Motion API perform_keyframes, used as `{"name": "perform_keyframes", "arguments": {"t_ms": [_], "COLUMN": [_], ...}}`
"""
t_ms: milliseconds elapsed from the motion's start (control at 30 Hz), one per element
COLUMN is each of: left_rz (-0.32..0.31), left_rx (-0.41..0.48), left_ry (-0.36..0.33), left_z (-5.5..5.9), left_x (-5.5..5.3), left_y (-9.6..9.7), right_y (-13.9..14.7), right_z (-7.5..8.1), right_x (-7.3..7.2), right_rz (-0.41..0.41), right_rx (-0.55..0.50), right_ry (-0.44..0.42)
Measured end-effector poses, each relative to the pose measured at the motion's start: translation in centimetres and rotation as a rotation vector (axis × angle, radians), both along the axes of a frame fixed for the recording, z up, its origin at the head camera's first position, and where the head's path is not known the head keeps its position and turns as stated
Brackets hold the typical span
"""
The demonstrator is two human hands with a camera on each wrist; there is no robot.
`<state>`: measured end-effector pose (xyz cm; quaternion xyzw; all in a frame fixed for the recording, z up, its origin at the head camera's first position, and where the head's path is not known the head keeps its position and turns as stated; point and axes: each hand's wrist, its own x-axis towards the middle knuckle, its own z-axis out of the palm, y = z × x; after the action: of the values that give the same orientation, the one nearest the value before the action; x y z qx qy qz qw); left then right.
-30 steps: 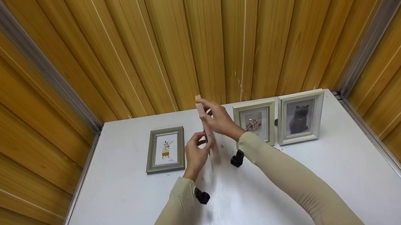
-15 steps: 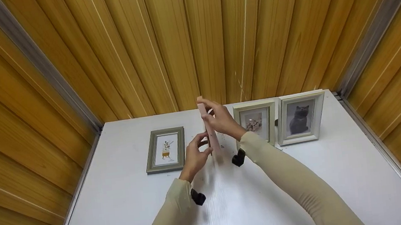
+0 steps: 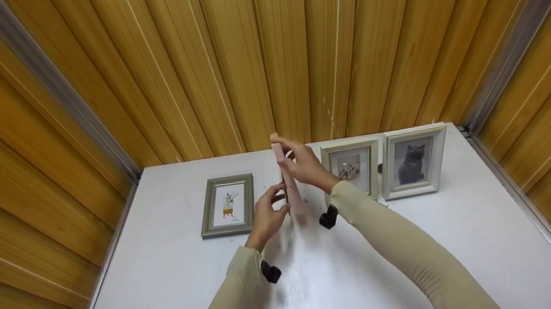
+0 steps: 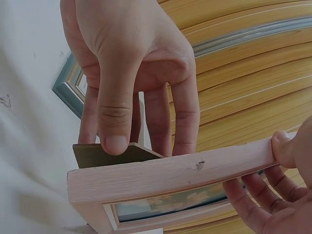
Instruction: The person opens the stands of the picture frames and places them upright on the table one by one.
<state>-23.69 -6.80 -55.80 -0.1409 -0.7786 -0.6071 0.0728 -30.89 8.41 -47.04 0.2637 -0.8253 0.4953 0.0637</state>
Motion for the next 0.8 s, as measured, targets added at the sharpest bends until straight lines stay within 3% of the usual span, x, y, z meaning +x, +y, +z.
{"name": "perform_keyframes", "arguments": {"t_ms": [367, 533, 800], "left_rz": [-0.014, -0.016, 0.04], "left_rx": [-0.054, -0.028, -0.016], "left_ry": [-0.013, -0.007, -0.001], "left_z": [0.4, 0.3, 0.3], "left_x": [0.3, 0.4, 0.7], "left_y": [-0.8, -1.3, -2.0], "right_y": [0.4, 0.5, 0.9], "right_z": [0.3, 0.3, 0.5], "right_x": [-0.3, -0.3, -0.3], "right_rz": [0.04, 0.059, 0.049], "right_rx": [-0.032, -0.041, -0.038], "right_ry": [-0.006, -0.008, 0.001]}}
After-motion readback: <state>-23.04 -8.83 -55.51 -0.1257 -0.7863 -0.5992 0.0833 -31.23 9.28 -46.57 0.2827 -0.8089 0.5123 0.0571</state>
